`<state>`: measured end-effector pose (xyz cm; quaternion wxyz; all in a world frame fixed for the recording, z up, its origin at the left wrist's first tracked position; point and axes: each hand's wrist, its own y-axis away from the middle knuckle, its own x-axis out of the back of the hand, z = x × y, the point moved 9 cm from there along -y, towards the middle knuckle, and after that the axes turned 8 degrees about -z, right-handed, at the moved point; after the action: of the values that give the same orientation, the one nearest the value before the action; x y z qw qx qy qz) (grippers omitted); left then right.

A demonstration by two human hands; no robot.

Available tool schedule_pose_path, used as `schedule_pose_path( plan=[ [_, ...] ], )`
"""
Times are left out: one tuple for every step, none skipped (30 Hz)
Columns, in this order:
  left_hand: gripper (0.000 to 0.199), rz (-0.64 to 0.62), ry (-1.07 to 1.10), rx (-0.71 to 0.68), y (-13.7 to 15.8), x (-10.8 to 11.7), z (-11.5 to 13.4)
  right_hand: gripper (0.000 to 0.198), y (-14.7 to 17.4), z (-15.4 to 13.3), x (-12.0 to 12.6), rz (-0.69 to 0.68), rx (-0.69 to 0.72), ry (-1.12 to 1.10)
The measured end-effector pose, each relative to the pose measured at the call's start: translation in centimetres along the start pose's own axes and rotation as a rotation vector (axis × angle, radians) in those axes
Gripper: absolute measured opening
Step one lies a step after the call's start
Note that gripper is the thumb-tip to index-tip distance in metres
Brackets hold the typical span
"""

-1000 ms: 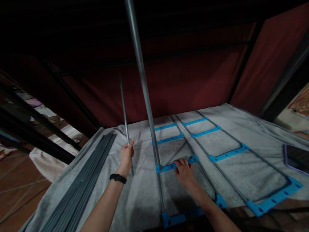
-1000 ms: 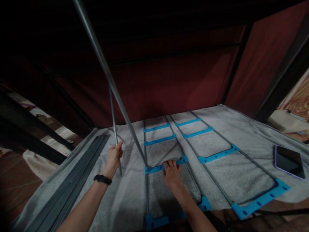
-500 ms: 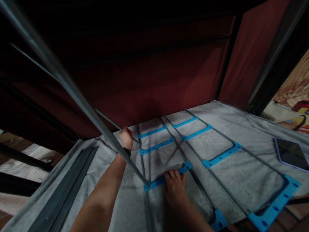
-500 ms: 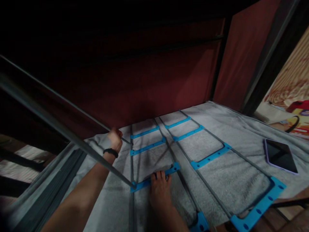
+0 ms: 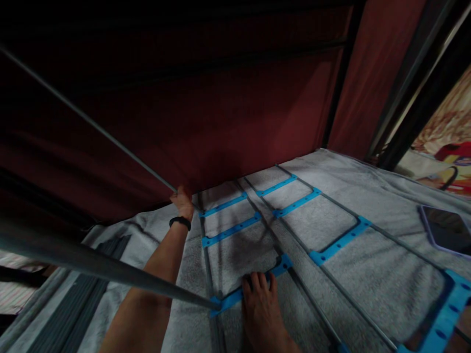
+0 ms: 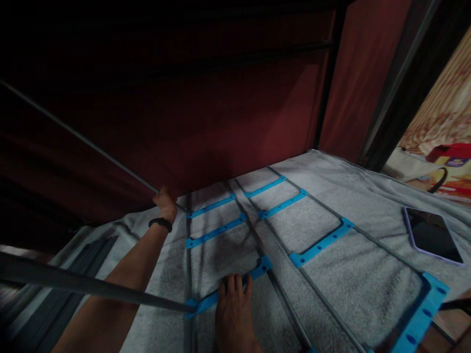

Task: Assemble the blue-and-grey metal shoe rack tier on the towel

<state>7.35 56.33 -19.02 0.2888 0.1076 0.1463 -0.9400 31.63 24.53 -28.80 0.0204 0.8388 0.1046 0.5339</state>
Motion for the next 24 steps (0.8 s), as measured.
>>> schedule_pose_path(
  plan=[
    [0.029,-0.015,-0.002,-0.006,0.0,-0.2,0.0,0.045,0.0,-0.1,0.0,0.004,0.001,0.003],
    [0.030,-0.027,-0.006,-0.012,0.0,-0.3,0.0,0.044,0.0,-0.2,0.0,0.010,0.005,0.001],
    [0.030,-0.038,-0.014,-0.015,0.0,-0.5,0.0,0.044,0.0,-0.3,0.0,0.016,0.011,-0.003],
    [0.030,-0.044,-0.025,-0.011,0.0,-0.6,-0.1,0.043,-0.1,-0.3,0.0,0.022,0.014,-0.006],
    [0.030,-0.041,-0.037,-0.002,0.1,-0.7,-0.1,0.042,-0.1,-0.3,0.1,0.032,0.016,-0.007],
    [0.030,-0.035,-0.047,0.007,0.1,-0.7,-0.2,0.042,-0.1,-0.3,0.1,0.039,0.018,-0.007],
    [0.029,-0.032,-0.053,0.015,0.1,-0.8,-0.3,0.042,-0.1,-0.3,0.0,0.041,0.022,-0.006],
    [0.030,-0.031,-0.055,0.021,0.1,-0.8,-0.3,0.042,-0.1,-0.3,0.0,0.037,0.028,-0.006],
    [0.031,-0.033,-0.051,0.025,0.2,-0.9,-0.4,0.043,-0.1,-0.3,-0.1,0.029,0.033,-0.009],
    [0.032,-0.035,-0.043,0.026,0.2,-0.9,-0.4,0.043,-0.1,-0.3,-0.2,0.023,0.036,-0.013],
    [0.033,-0.040,-0.039,0.026,0.2,-1.0,-0.5,0.043,-0.1,-0.3,-0.2,0.020,0.035,-0.018],
    [0.034,-0.043,-0.041,0.027,0.3,-1.1,-0.5,0.043,-0.2,-0.2,-0.2,0.018,0.032,-0.023],
    [0.035,-0.049,-0.049,0.027,0.3,-1.2,-0.6,0.043,-0.2,-0.2,-0.2,0.017,0.027,-0.026],
    [0.035,-0.057,-0.059,0.025,0.3,-1.3,-0.7,0.044,-0.2,-0.2,-0.2,0.013,0.023,-0.029],
    [0.035,-0.072,-0.069,0.021,0.3,-1.4,-0.7,0.044,-0.2,-0.2,-0.1,0.006,0.021,-0.031],
    [0.035,-0.085,-0.076,0.018,0.3,-1.5,-0.8,0.043,-0.3,-0.2,-0.1,-0.004,0.021,-0.034],
    [0.035,-0.089,-0.075,0.019,0.2,-1.6,-1.0,0.043,-0.3,-0.3,-0.2,-0.014,0.022,-0.035],
    [0.035,-0.087,-0.067,0.023,0.1,-1.5,-1.1,0.043,-0.3,-0.3,-0.2,-0.022,0.023,-0.034],
    [0.035,-0.079,-0.055,0.029,0.0,-1.4,-1.3,0.043,-0.3,-0.3,-0.2,-0.028,0.026,-0.034],
    [0.035,-0.070,-0.043,0.035,-0.1,-1.3,-1.5,0.043,-0.3,-0.4,-0.2,-0.028,0.029,-0.034],
    [0.036,-0.063,-0.033,0.041,-0.3,-1.2,-1.7,0.042,-0.2,-0.4,-0.1,-0.022,0.028,-0.036],
    [0.036,-0.066,-0.028,0.041,-0.3,-1.2,-1.7,0.041,-0.2,-0.4,0.0,-0.015,0.026,-0.041],
    [0.037,-0.079,-0.027,0.036,-0.4,-1.3,-1.8,0.040,-0.1,-0.4,0.1,-0.012,0.023,-0.047],
    [0.038,-0.098,-0.029,0.029,-0.4,-1.5,-1.8,0.040,-0.1,-0.4,0.2,-0.016,0.020,-0.053]
  ],
)
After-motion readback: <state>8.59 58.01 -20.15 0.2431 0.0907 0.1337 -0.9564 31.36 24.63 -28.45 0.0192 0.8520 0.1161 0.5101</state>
